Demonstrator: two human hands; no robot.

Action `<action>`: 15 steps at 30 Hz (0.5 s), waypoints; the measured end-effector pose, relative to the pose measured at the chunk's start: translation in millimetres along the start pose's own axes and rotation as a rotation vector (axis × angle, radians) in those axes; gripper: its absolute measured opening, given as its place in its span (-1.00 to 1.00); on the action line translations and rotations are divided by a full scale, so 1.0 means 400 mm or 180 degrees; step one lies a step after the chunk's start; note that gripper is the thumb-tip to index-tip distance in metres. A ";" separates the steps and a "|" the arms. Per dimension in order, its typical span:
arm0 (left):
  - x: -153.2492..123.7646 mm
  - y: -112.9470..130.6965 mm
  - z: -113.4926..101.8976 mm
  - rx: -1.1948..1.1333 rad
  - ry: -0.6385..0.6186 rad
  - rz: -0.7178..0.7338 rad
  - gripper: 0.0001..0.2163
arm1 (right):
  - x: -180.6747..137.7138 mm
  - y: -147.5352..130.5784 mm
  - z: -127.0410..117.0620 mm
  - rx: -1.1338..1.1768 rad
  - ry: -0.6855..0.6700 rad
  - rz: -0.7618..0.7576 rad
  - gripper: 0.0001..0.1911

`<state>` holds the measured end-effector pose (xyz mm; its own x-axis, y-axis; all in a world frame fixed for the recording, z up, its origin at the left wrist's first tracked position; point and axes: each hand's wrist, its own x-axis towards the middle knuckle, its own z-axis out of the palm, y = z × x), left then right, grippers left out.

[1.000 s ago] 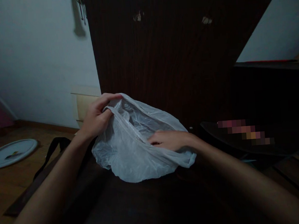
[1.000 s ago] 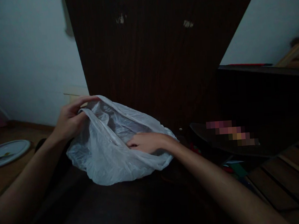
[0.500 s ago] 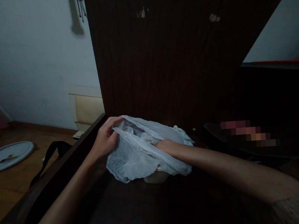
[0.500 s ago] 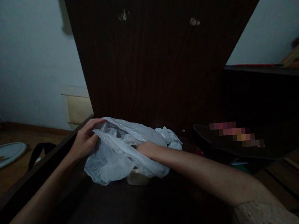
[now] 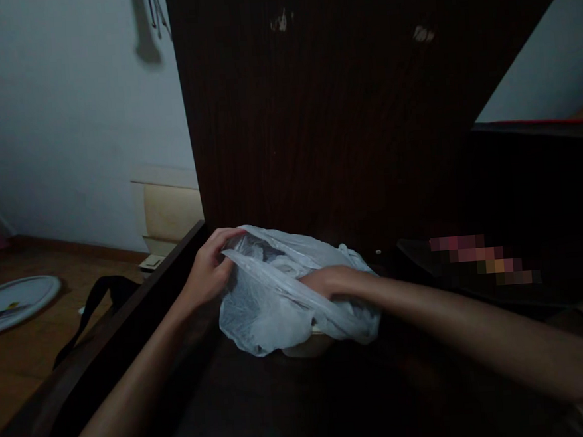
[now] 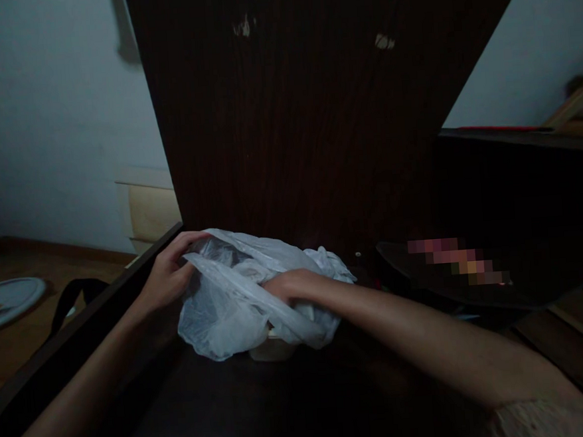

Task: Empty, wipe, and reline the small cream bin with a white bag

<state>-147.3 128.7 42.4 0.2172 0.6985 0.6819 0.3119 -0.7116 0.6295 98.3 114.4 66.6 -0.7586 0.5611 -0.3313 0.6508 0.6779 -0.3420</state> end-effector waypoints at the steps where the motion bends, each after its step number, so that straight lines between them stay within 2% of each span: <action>1: 0.002 -0.002 0.002 -0.0012 0.0005 -0.0023 -0.65 | -0.001 -0.005 -0.018 0.0097 -0.0220 -0.0091 -0.86; 2: 0.005 -0.004 0.005 -0.0034 0.0023 -0.0058 -0.64 | -0.007 -0.010 -0.034 0.0180 -0.0367 -0.0162 -0.84; 4: 0.012 -0.006 0.014 -0.0090 0.0073 -0.0124 -0.61 | -0.030 -0.015 -0.063 0.0325 -0.0564 -0.0244 -0.94; 6: 0.023 -0.004 0.026 -0.0140 0.0110 -0.0098 -0.59 | -0.060 -0.017 -0.081 0.0460 -0.0547 -0.0282 -0.86; 8: 0.038 0.004 0.039 -0.0171 0.0133 0.0024 -0.56 | -0.086 -0.021 -0.086 0.0410 -0.0307 -0.0202 -0.82; 10: 0.054 0.017 0.049 -0.0178 0.0174 0.0174 -0.54 | -0.100 -0.027 -0.077 0.0126 0.0122 -0.0048 -0.84; 12: 0.070 0.036 0.054 -0.0198 0.0227 0.0283 -0.51 | -0.102 -0.036 -0.059 -0.0252 0.0500 0.0012 -0.74; 15: 0.085 0.069 0.056 -0.0341 0.0287 0.0340 -0.48 | -0.089 -0.045 -0.028 -0.0628 0.0513 -0.0032 -0.75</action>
<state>-110.7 134.4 74.7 0.1583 0.6122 0.7747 0.1900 -0.7888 0.5845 113.2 87.5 94.6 -0.7706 0.6117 -0.1788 0.6363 0.7545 -0.1609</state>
